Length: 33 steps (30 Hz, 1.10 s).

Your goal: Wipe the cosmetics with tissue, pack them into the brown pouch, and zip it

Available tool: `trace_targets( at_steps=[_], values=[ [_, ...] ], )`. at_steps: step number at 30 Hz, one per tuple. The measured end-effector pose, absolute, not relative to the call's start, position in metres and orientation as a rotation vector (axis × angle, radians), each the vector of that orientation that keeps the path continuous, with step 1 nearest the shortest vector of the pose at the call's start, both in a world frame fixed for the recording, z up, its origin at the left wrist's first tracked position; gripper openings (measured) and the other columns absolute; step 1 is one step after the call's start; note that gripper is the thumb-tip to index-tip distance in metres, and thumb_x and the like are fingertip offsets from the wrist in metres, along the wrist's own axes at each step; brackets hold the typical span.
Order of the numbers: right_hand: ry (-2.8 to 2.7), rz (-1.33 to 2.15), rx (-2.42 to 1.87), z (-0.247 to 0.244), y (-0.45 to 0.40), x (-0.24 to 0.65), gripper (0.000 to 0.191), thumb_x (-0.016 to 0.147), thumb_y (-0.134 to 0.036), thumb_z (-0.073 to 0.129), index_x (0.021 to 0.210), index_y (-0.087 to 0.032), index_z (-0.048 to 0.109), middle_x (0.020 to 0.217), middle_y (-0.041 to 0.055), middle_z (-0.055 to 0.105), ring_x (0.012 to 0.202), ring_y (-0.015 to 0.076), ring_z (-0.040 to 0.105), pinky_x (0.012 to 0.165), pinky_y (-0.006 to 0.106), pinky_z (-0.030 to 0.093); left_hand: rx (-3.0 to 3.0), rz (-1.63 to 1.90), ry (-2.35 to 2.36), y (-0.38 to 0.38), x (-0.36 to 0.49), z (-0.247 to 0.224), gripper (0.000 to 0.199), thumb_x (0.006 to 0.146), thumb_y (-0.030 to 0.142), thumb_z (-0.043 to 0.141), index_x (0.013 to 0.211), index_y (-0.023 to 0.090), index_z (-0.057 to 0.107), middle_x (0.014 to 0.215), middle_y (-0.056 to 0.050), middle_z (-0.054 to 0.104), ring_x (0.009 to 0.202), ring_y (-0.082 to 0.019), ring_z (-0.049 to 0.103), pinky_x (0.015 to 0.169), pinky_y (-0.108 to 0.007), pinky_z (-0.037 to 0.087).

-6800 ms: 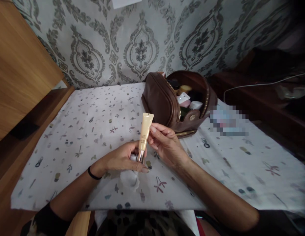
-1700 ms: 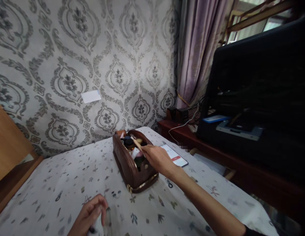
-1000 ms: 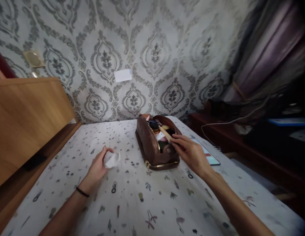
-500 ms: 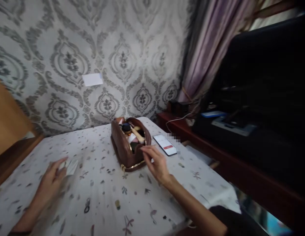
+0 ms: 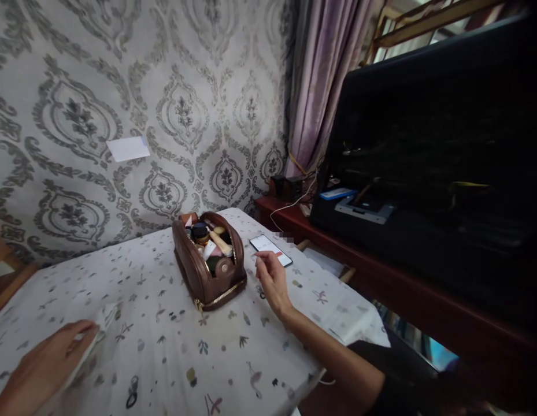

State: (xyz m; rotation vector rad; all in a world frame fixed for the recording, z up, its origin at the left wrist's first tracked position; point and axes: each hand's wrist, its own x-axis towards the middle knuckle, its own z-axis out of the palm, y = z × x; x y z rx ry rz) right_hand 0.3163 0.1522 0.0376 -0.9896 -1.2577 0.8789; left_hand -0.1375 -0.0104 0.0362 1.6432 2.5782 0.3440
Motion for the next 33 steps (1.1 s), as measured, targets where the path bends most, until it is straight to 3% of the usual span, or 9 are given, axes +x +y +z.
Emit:
trace_targets(
  at_steps=[5, 10, 16, 22, 24, 27, 30, 33],
  values=[
    [-1.193, 0.949, -1.055, 0.018, 0.182, 0.311, 0.044, 0.084, -0.061, 0.053, 0.093, -0.021, 0.066, 0.093, 0.0082, 0.068, 0.086, 0.024, 0.063, 0.072, 0.035, 0.052, 1.869, 0.252, 2.7, 0.001, -0.094, 0.049, 0.048, 0.091, 0.051, 0.023, 0.097, 0.028, 0.064, 0.109, -0.006, 0.074, 0.096, -0.03, 0.071, 0.086, -0.043, 0.052],
    [-1.263, 1.076, -1.011, 0.005, 0.189, 0.298, 0.056, 0.082, -0.071, 0.048, 0.08, -0.02, 0.07, 0.083, 0.008, 0.073, 0.09, 0.0268, 0.065, 0.082, 0.039, 0.051, 1.932, 0.201, 2.711, 0.013, -0.047, 0.066, 0.057, 0.093, 0.048, 0.019, 0.105, 0.018, 0.066, 0.113, -0.015, 0.067, 0.091, -0.03, 0.07, 0.076, -0.04, 0.053],
    [-1.265, 1.126, -1.039, 0.005, 0.198, 0.297, 0.054, 0.077, -0.072, 0.053, 0.064, -0.021, 0.064, 0.073, 0.0036, 0.069, 0.083, 0.0252, 0.061, 0.083, 0.038, 0.046, 1.995, 0.366, 2.563, 0.028, -0.023, 0.076, 0.048, 0.091, 0.045, 0.024, 0.093, 0.02, 0.065, 0.1, -0.01, 0.068, 0.085, -0.025, 0.07, 0.07, -0.033, 0.05],
    [-1.216, 1.248, -1.008, 0.01, 0.213, 0.292, 0.053, 0.072, -0.071, 0.059, 0.072, -0.019, 0.07, 0.078, 0.0043, 0.073, 0.087, 0.0259, 0.062, 0.087, 0.039, 0.048, 1.8, 0.743, 2.23, 0.051, -0.014, 0.078, 0.05, 0.084, 0.058, 0.038, 0.099, 0.02, 0.067, 0.061, 0.0, 0.062, 0.062, -0.023, 0.065, 0.065, -0.033, 0.051],
    [-1.199, 1.326, -0.974, 0.015, 0.221, 0.286, 0.053, 0.074, -0.07, 0.059, 0.079, -0.018, 0.071, 0.08, 0.0046, 0.074, 0.087, 0.0258, 0.064, 0.085, 0.039, 0.05, 1.676, 0.952, 2.067, 0.066, -0.012, 0.074, 0.056, 0.081, 0.064, 0.044, 0.105, 0.019, 0.067, 0.073, -0.003, 0.07, 0.076, -0.025, 0.07, 0.073, -0.035, 0.055],
    [-1.184, 1.437, -0.927, 0.029, 0.239, 0.275, 0.054, 0.077, -0.069, 0.058, 0.084, -0.018, 0.073, 0.08, 0.0057, 0.075, 0.082, 0.0258, 0.067, 0.081, 0.04, 0.054, 1.412, 1.245, 1.814, 0.098, -0.005, 0.066, 0.066, 0.077, 0.07, 0.054, 0.115, 0.016, 0.064, 0.11, -0.012, 0.074, 0.108, -0.029, 0.068, 0.092, -0.039, 0.055],
    [-1.208, 1.524, -0.857, 0.048, 0.259, 0.261, 0.055, 0.082, -0.069, 0.055, 0.087, -0.018, 0.074, 0.079, 0.0074, 0.076, 0.081, 0.0262, 0.069, 0.079, 0.042, 0.056, 1.175, 1.499, 1.689, 0.133, 0.007, 0.058, 0.072, 0.082, 0.072, 0.051, 0.129, 0.018, 0.058, 0.144, -0.018, 0.056, 0.132, -0.03, 0.055, 0.105, -0.042, 0.048],
    [-1.268, 1.583, -0.755, 0.068, 0.271, 0.251, 0.059, 0.087, -0.07, 0.046, 0.089, -0.018, 0.075, 0.079, 0.0088, 0.076, 0.079, 0.0259, 0.071, 0.075, 0.042, 0.059, 1.146, 1.603, 1.663, 0.16, 0.022, 0.056, 0.073, 0.09, 0.072, 0.037, 0.146, 0.025, 0.043, 0.162, -0.012, 0.032, 0.147, -0.027, 0.034, 0.114, -0.044, 0.038]
  ],
)
